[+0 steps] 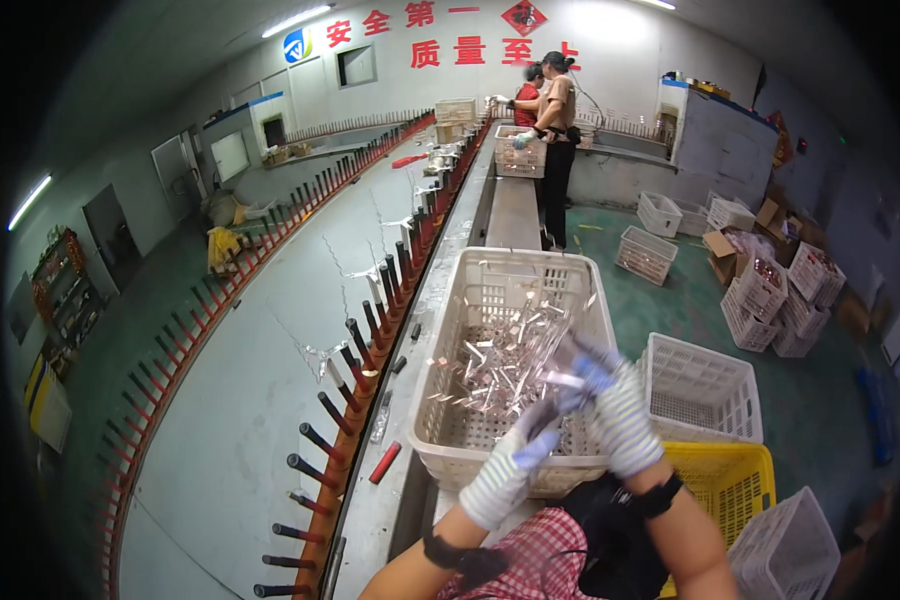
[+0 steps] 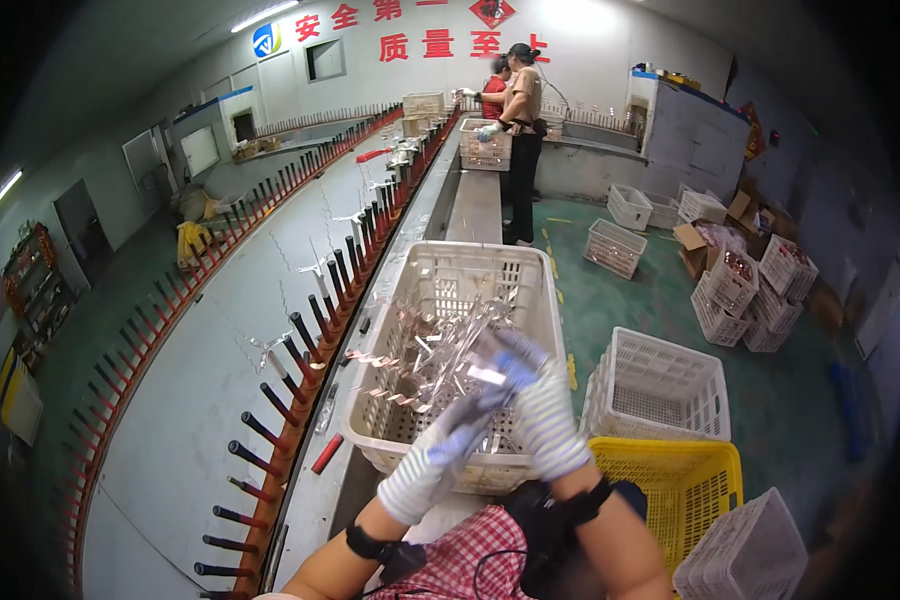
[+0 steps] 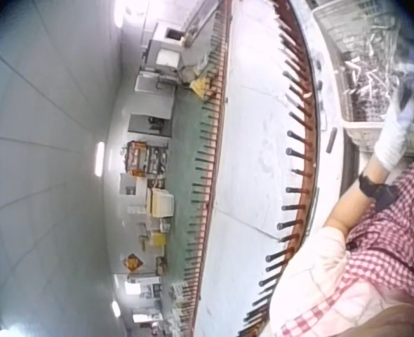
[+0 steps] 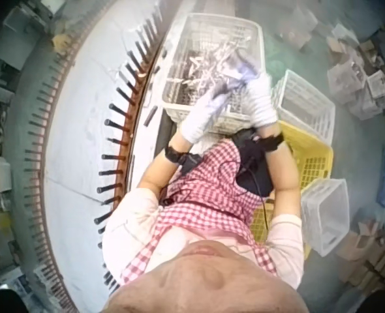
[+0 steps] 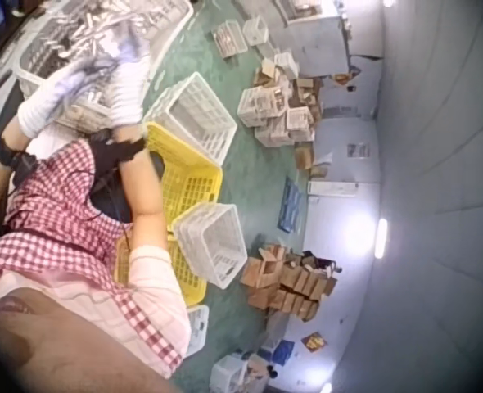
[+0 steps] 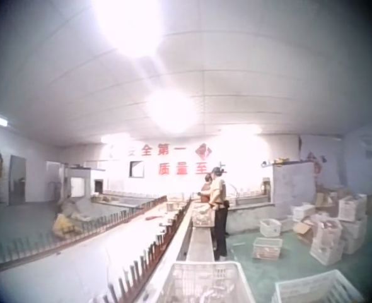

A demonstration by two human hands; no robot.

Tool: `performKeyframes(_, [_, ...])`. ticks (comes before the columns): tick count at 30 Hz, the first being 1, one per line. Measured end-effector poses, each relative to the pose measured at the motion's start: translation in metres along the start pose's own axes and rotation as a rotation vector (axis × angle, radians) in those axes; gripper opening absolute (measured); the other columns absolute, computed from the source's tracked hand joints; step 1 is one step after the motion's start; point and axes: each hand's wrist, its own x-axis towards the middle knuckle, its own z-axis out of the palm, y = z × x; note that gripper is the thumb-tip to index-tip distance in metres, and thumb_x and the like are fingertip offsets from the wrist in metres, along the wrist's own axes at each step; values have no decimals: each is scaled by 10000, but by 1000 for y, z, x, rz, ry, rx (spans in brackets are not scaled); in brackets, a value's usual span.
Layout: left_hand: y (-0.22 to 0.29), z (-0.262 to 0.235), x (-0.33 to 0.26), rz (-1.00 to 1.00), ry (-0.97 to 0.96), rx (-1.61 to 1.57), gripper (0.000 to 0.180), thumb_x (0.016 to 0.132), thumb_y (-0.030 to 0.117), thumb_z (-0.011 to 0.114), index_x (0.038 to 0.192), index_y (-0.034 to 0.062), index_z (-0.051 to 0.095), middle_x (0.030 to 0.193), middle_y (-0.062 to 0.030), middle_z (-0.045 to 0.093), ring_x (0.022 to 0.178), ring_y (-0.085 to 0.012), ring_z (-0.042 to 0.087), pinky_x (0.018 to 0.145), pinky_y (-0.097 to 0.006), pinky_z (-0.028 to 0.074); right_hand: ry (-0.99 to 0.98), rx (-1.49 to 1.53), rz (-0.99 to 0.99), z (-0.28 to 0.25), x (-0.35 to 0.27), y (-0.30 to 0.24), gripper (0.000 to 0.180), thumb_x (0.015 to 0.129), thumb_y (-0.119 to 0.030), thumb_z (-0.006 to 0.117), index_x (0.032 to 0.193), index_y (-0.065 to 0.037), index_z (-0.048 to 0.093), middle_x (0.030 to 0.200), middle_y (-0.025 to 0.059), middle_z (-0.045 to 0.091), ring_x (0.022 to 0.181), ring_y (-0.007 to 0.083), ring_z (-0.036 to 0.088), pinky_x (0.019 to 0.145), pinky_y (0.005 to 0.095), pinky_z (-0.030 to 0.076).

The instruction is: Sorting and stacking star-shaped metal parts from a conveyor belt into crates.

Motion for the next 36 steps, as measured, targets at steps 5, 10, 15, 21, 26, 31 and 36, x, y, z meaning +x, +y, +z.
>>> performKeyframes(5, [13, -59, -76, 372, 331, 721, 539, 810, 145, 574, 1275, -36, 371, 1246, -150, 450, 1180, -212, 403, 991, -311, 304, -17, -1120, -314, -10, 98, -27, 321, 818, -76, 575, 1135, -47, 534, 924, 144, 595, 738, 228, 618, 588, 298, 516])
performKeyframes(10, [14, -103, -107, 573, 770, 756, 600, 835, -2, 467, 1372, 19, 200, 1413, -151, 235, 1311, -246, 226, 1052, -323, 195, -13, -1761, -546, -9, 156, 11, 408, 824, -239, 581, 1190, -76, 502, 1189, 231, 479, 1061, 344, 514, 899, 375, 419])
performKeyframes(15, [14, -143, -113, 659, 1052, 959, 660, 831, 15, 458, 1386, -13, 101, 1444, -184, 122, 1338, -274, 133, 1076, -345, 111, -216, -1469, -309, -24, 134, 29, 499, 843, -291, 542, 1277, -88, 404, 1366, 258, 236, 1189, 422, 370, 999, 393, 323])
performKeyframes(21, [29, -168, -118, 678, 1505, 762, 515, 889, 177, 487, 1315, -40, 296, 1328, -178, 371, 1211, -254, 368, 1013, -313, 269, -460, -1408, -218, -36, 11, -6, 386, 868, -281, 508, 1165, -35, 503, 1185, 184, 509, 1057, 330, 509, 920, 366, 397])
performKeyframes(26, [83, -155, -164, 799, 1338, 717, 285, 873, 110, 496, 1135, -3, 505, 1101, -81, 559, 1000, -172, 505, 904, -277, 357, -702, -1450, -36, -53, -80, 32, 507, 799, -418, 575, 1131, -36, 546, 1041, 197, 589, 971, 316, 566, 837, 364, 451])
performKeyframes(31, [74, -142, -140, 853, 900, 675, 225, 858, 66, 520, 1060, -24, 556, 1000, -69, 588, 856, -155, 543, 770, -254, 438, -504, -1819, 63, -40, -110, 54, 490, 750, -533, 553, 909, -76, 631, 786, 139, 638, 758, 306, 614, 697, 388, 476])
performKeyframes(36, [44, -149, -111, 635, 997, 986, 545, 839, 38, 523, 1331, 103, 298, 1264, -112, 432, 1026, -228, 497, 762, -337, 487, -470, -1845, 47, -38, -113, 60, 494, 735, -555, 551, 855, -83, 632, 752, 126, 637, 725, 290, 618, 656, 396, 477])
